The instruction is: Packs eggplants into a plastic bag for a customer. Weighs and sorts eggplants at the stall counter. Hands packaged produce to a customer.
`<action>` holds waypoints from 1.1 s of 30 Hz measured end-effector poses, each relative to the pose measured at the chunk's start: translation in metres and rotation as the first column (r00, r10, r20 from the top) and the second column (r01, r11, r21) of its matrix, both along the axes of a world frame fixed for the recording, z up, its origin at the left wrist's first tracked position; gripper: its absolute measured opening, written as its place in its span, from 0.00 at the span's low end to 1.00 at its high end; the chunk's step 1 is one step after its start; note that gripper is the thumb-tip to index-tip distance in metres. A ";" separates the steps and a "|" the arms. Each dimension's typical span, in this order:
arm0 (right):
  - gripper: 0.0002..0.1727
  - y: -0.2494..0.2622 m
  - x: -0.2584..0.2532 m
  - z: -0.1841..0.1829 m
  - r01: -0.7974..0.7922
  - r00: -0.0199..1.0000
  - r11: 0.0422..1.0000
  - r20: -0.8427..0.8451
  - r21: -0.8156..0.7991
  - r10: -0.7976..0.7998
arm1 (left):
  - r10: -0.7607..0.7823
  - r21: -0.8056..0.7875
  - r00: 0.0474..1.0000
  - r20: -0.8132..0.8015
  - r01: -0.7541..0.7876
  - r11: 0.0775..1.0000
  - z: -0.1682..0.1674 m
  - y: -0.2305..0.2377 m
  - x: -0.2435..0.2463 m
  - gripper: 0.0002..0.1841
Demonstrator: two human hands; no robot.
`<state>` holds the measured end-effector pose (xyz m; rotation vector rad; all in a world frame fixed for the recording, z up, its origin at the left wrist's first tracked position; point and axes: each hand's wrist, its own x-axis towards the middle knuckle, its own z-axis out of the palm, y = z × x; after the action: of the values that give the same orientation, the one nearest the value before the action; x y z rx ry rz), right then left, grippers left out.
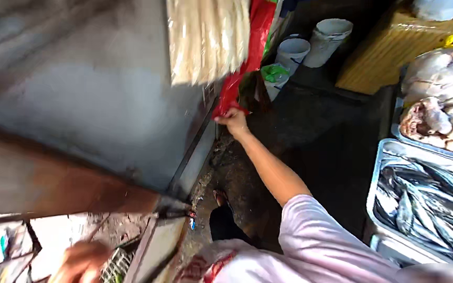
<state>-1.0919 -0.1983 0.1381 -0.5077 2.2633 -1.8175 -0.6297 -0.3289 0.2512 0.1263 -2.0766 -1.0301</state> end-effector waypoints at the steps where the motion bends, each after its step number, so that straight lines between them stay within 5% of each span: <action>1: 0.19 -0.002 0.055 0.001 -0.146 0.989 0.988 -0.022 0.043 0.147 | -0.033 0.004 0.998 0.050 0.033 0.999 -0.012 0.002 -0.008 0.13; 3: 0.19 0.000 0.158 0.006 -0.476 0.870 0.866 -0.062 0.152 0.489 | -0.048 0.164 0.985 0.168 0.020 0.986 -0.039 0.006 -0.019 0.16; 5: 0.17 0.007 0.245 0.001 -0.732 0.624 0.639 -0.142 0.237 0.768 | -0.043 0.410 0.929 0.368 -0.121 0.904 -0.066 0.006 -0.020 0.16; 8: 0.15 0.018 0.329 0.002 -0.847 0.249 0.255 -0.076 0.467 0.966 | -0.017 0.647 0.895 0.445 -0.309 0.697 -0.105 0.003 -0.010 0.21; 10: 0.17 0.018 0.353 -0.002 -0.849 0.139 0.087 0.062 0.521 0.988 | 0.054 0.704 0.933 0.355 -0.305 0.641 -0.124 0.008 0.012 0.13; 12: 0.22 0.020 0.355 -0.016 -0.895 0.138 0.072 0.119 0.439 0.983 | 0.100 0.748 0.963 0.249 -0.257 0.612 -0.132 0.017 0.043 0.05; 16: 0.08 0.021 0.325 -0.026 -0.933 0.351 0.358 0.140 -0.027 0.926 | 0.191 0.794 0.975 0.116 -0.207 0.571 -0.132 0.033 0.108 0.07; 18: 0.22 0.005 0.325 -0.016 -0.849 0.429 0.479 0.236 -0.225 0.872 | 0.243 0.778 0.968 0.065 -0.202 0.595 -0.135 0.042 0.133 0.07; 20: 0.28 -0.020 0.345 -0.002 -0.841 0.438 0.504 0.297 -0.198 0.849 | 0.266 0.744 0.964 0.021 -0.193 0.640 -0.142 0.049 0.152 0.07; 25: 0.05 -0.063 0.445 0.011 -0.983 0.170 0.182 0.317 -0.009 0.933 | 0.207 0.708 0.977 0.050 -0.181 0.682 -0.155 0.059 0.184 0.08; 28: 0.11 -0.069 0.483 0.003 -0.999 0.040 0.039 0.233 0.009 0.972 | 0.265 0.817 0.961 0.079 -0.215 0.535 -0.163 0.064 0.209 0.20; 33: 0.09 -0.069 0.500 -0.007 -0.978 -0.049 -0.067 0.095 0.197 0.994 | 0.504 0.898 0.829 0.243 -0.389 0.206 -0.153 0.076 0.239 0.12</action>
<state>-0.5915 -0.2669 0.1313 -1.6551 1.1234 -0.6365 -0.3903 -0.2530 0.0979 1.1856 -0.9258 -1.6451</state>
